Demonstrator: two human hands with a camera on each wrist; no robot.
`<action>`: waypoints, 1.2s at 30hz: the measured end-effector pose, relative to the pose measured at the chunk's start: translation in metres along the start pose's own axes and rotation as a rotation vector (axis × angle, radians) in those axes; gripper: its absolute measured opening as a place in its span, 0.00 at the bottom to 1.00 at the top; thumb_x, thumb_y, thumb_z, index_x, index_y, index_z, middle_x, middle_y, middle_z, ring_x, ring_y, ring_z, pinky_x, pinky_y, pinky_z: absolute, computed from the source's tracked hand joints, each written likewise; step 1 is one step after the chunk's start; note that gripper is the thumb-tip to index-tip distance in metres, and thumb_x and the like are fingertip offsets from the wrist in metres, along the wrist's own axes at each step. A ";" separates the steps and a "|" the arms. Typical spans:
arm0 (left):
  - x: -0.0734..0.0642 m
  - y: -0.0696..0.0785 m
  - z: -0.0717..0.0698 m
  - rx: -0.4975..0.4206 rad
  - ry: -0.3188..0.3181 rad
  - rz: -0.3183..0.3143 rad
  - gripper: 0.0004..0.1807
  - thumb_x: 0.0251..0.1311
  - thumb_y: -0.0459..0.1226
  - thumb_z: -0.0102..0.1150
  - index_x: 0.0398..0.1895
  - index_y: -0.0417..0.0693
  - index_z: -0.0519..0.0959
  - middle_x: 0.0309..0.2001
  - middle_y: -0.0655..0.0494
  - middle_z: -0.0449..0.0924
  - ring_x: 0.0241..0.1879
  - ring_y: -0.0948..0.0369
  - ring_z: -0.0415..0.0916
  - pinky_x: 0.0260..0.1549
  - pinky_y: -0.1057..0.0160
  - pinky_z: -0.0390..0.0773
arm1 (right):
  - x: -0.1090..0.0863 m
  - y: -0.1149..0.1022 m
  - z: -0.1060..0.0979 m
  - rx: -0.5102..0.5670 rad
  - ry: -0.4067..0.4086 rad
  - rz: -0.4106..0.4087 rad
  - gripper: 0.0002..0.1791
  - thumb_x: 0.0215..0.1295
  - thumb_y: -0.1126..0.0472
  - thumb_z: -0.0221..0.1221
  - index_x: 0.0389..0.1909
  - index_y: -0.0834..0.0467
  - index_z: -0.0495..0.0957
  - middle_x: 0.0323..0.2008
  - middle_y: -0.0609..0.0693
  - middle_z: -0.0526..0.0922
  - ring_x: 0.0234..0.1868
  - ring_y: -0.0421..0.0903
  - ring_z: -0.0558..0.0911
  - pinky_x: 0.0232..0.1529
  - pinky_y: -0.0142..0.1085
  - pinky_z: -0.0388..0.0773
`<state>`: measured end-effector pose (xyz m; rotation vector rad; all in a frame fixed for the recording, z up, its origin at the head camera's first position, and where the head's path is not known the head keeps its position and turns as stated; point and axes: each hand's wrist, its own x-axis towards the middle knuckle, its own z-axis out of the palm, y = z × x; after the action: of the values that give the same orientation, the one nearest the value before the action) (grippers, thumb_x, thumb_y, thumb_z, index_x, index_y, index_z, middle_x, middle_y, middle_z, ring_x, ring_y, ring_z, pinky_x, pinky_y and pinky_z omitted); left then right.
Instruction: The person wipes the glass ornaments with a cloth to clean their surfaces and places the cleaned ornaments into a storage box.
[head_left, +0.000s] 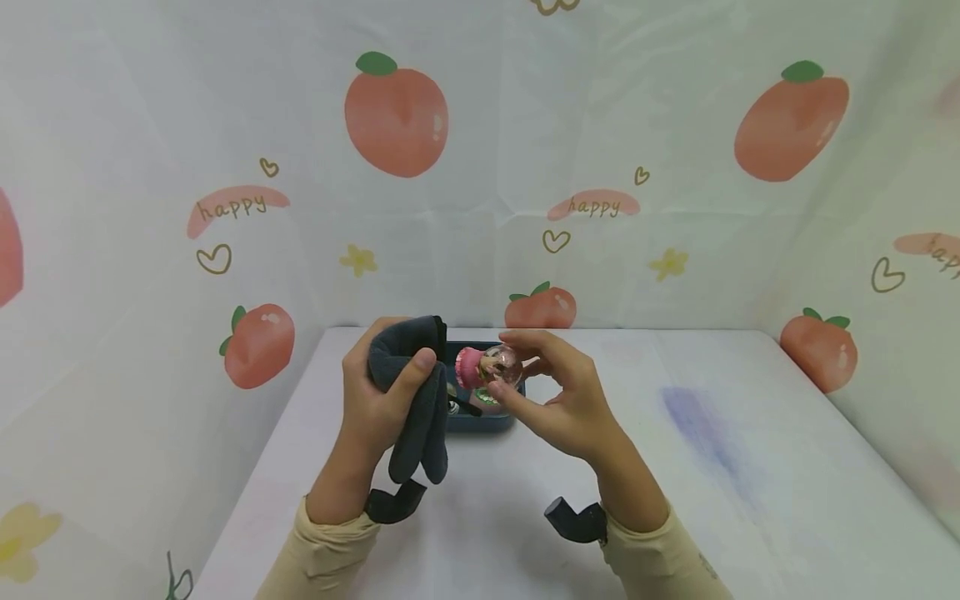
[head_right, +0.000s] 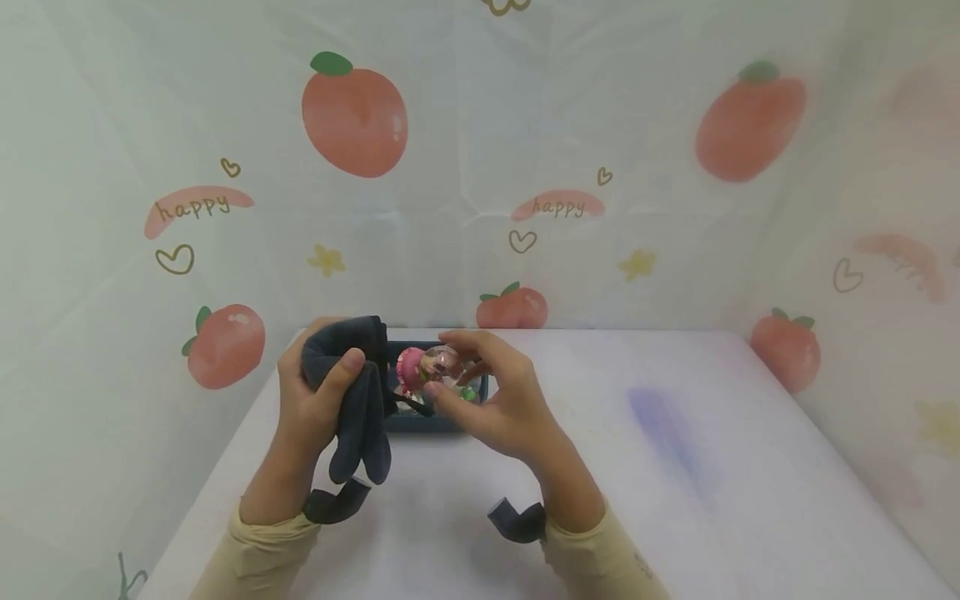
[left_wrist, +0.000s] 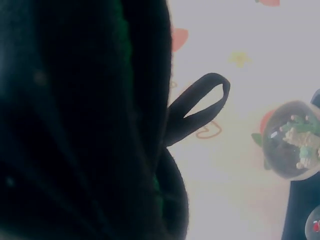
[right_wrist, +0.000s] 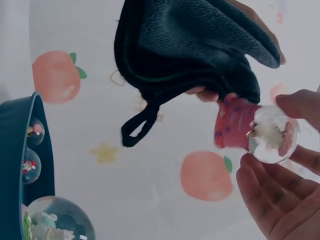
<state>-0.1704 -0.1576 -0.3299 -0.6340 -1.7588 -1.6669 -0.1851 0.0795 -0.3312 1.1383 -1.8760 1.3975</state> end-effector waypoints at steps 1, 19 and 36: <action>0.000 0.000 -0.001 0.003 0.005 0.004 0.14 0.64 0.37 0.66 0.50 0.39 0.83 0.40 0.54 0.85 0.33 0.58 0.86 0.34 0.64 0.88 | 0.000 0.001 0.001 -0.012 -0.003 0.011 0.29 0.52 0.74 0.76 0.57 0.64 0.81 0.46 0.55 0.88 0.43 0.45 0.86 0.41 0.35 0.88; 0.009 0.009 -0.019 -0.124 0.126 0.141 0.13 0.59 0.27 0.61 0.46 0.27 0.82 0.38 0.54 0.85 0.34 0.60 0.83 0.36 0.69 0.86 | 0.027 0.041 0.039 -0.134 -0.183 0.170 0.23 0.62 0.62 0.76 0.56 0.60 0.83 0.43 0.49 0.87 0.40 0.44 0.86 0.46 0.41 0.89; 0.011 0.021 -0.029 -0.189 0.137 0.160 0.12 0.60 0.26 0.61 0.46 0.25 0.80 0.37 0.50 0.84 0.29 0.59 0.84 0.30 0.67 0.86 | 0.066 0.088 0.130 -0.384 -0.412 0.546 0.16 0.66 0.60 0.66 0.53 0.63 0.82 0.32 0.52 0.82 0.31 0.44 0.74 0.32 0.32 0.70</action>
<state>-0.1596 -0.1852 -0.3075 -0.7074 -1.4278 -1.7333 -0.2858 -0.0544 -0.3634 0.7895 -2.7588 1.0205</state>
